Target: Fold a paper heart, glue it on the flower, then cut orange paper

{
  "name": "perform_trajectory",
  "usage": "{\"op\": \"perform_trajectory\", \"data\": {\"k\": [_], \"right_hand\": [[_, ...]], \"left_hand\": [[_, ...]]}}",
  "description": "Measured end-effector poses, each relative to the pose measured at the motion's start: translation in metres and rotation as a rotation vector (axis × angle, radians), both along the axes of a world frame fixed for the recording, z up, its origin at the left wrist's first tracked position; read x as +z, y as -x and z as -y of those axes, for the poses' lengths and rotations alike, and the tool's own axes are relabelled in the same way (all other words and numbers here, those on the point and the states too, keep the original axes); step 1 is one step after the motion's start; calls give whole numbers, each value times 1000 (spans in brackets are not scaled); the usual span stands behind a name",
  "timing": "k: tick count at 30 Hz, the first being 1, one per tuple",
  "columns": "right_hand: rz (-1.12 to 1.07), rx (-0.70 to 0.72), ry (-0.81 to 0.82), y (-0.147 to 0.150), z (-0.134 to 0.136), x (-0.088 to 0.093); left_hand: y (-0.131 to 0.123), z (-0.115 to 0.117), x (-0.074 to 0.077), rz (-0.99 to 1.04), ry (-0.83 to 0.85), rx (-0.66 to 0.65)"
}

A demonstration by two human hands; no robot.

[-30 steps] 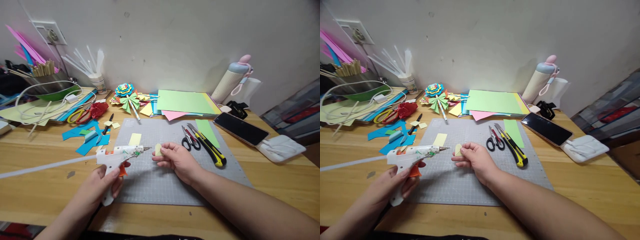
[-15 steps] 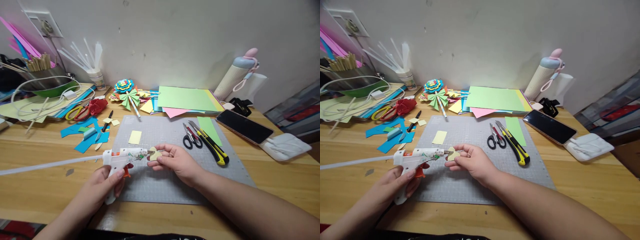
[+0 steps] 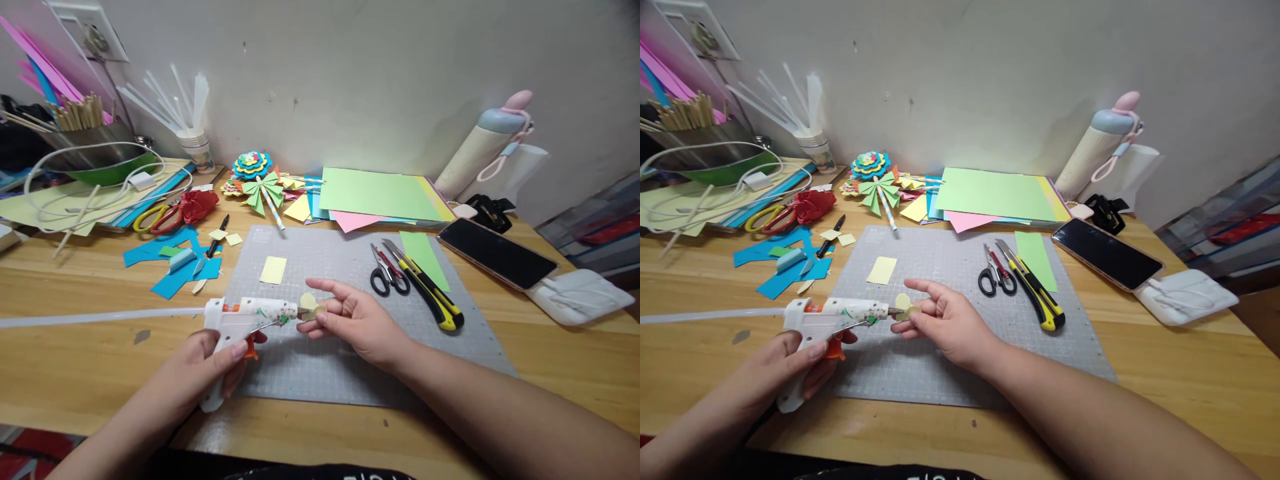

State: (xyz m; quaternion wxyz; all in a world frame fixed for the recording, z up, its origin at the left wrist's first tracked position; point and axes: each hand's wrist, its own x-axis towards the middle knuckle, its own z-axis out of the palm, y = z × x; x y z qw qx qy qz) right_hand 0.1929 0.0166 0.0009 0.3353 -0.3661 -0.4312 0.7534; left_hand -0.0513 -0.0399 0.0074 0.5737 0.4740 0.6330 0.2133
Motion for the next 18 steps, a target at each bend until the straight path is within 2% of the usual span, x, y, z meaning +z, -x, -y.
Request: {"op": "perform_trajectory", "data": {"k": [6,13,18], "right_hand": [[-10,18,1,0,1,-2],[27,25,-7,-2,1,-2],[41,27,-13,-1,1,-3]], "left_hand": [[-1,-1,3,-98,4,-37],[-2,3,-1,-141,38,117],[-3,3,2,-168,9,95]]}}
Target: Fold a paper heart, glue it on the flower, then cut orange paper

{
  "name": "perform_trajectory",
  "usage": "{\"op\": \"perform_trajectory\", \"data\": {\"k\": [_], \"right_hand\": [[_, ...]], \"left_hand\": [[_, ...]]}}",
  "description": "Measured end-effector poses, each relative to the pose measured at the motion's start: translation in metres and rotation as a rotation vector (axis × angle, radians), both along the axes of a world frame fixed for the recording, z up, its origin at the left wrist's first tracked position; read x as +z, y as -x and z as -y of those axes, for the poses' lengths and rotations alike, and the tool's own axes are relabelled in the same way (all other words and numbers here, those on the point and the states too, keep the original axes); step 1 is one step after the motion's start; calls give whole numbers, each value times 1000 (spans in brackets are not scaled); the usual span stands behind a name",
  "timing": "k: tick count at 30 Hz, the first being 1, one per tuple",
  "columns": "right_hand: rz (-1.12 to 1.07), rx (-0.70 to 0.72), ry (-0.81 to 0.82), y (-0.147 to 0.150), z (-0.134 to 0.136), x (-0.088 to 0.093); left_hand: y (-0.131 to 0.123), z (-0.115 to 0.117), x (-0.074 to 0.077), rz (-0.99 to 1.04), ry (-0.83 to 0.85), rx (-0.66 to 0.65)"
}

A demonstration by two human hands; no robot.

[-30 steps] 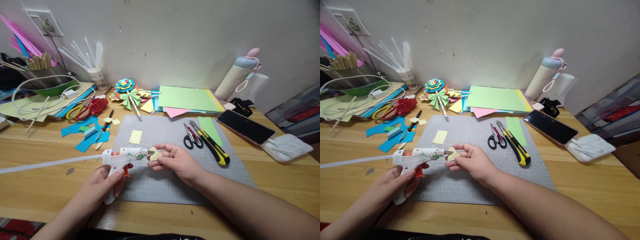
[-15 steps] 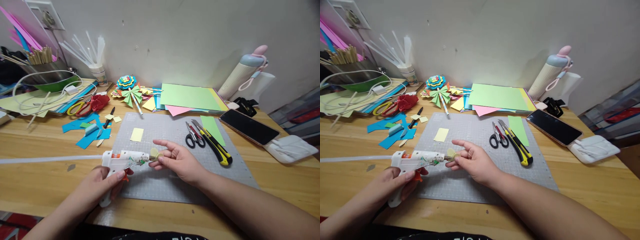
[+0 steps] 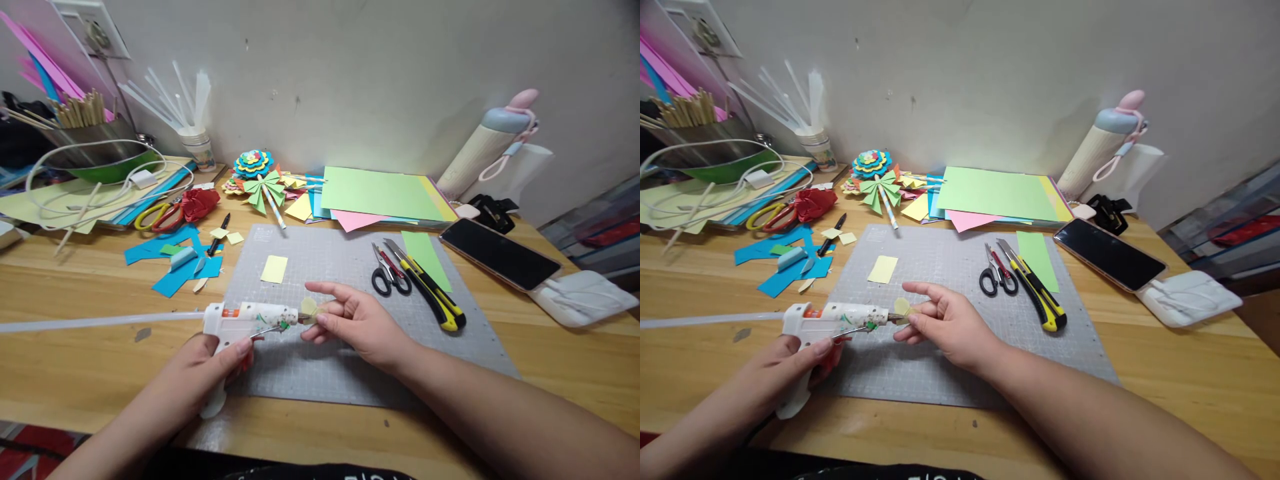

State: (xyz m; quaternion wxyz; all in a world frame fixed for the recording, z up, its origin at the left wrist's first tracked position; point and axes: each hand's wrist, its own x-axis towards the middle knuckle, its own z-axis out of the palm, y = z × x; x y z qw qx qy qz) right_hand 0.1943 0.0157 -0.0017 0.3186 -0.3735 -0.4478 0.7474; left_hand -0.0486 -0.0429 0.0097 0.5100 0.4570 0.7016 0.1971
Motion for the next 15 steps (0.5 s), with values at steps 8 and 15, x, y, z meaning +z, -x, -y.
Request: {"op": "perform_trajectory", "data": {"k": [8,15], "right_hand": [[10,-13,2,0,0,0],[-5,-15,3,0,0,1]], "left_hand": [[-2,3,0,81,-56,-22],[-7,-4,8,172,-59,-78]]}}
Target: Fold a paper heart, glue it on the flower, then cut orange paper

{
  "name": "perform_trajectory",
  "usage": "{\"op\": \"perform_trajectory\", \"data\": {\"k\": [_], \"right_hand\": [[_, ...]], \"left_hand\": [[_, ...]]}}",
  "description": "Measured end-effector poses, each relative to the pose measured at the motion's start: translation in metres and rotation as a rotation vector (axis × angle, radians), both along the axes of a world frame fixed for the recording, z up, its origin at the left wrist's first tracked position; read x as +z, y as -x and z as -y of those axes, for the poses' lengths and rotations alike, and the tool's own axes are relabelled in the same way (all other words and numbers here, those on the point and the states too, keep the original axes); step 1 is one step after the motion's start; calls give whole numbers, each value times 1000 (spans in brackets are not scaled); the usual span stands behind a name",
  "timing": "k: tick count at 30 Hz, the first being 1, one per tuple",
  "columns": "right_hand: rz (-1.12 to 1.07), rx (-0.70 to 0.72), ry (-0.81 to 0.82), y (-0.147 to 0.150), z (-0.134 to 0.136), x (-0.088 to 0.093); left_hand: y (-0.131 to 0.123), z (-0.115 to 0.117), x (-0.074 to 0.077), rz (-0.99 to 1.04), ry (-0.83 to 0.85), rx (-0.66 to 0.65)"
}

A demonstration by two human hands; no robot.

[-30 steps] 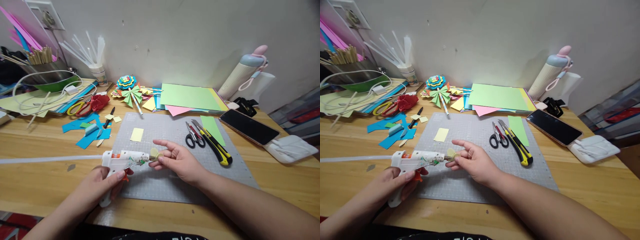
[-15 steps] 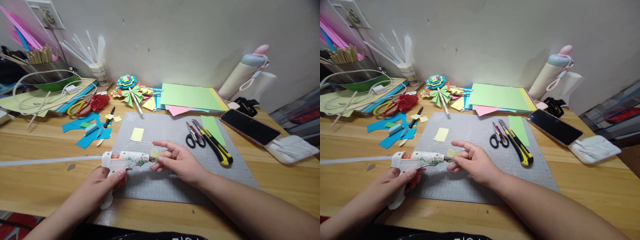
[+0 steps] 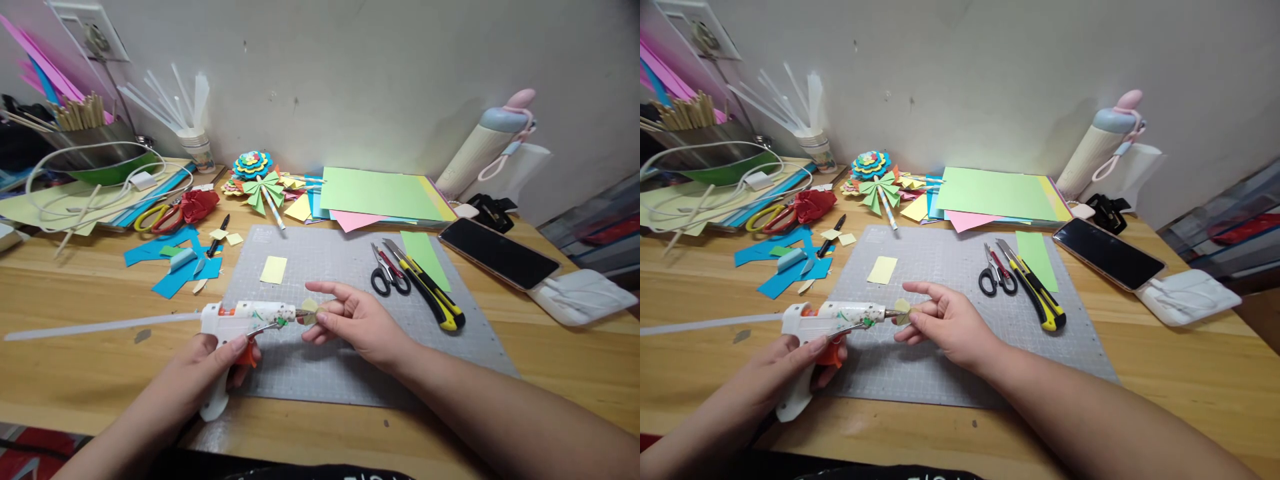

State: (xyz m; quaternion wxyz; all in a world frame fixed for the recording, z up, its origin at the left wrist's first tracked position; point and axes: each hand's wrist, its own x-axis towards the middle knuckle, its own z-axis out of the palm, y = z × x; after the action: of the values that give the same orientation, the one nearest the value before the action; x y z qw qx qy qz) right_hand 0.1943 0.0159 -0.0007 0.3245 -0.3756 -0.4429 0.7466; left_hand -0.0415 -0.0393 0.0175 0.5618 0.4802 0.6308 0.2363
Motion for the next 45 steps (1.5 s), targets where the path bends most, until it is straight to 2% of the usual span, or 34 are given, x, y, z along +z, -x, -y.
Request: {"op": "perform_trajectory", "data": {"k": [6,12,16,21,27,32,37,42,45], "right_hand": [[-14,3,16,0,0,-1],[-4,16,39,0,1,0],[5,28,23,1,2,3],[39,-23,-20,2,0,4],[82,-67,-39,1,-3,-1],[100,-22,-20,1,-3,-2],[195,-12,-55,-1,-4,0],[145,-72,-52,-2,-5,-1],[172,-42,-80,-2,-6,-3]], "left_hand": [[-5,1,3,6,2,47],[-12,2,7,24,40,189],[-14,-1,8,71,-24,195],[-16,-3,7,119,-48,277],[-17,-3,6,151,-45,300],[-21,-3,8,154,-82,303],[-21,-2,8,157,-46,313],[-21,-2,5,162,-39,327],[-21,-2,4,158,-37,333]]}}
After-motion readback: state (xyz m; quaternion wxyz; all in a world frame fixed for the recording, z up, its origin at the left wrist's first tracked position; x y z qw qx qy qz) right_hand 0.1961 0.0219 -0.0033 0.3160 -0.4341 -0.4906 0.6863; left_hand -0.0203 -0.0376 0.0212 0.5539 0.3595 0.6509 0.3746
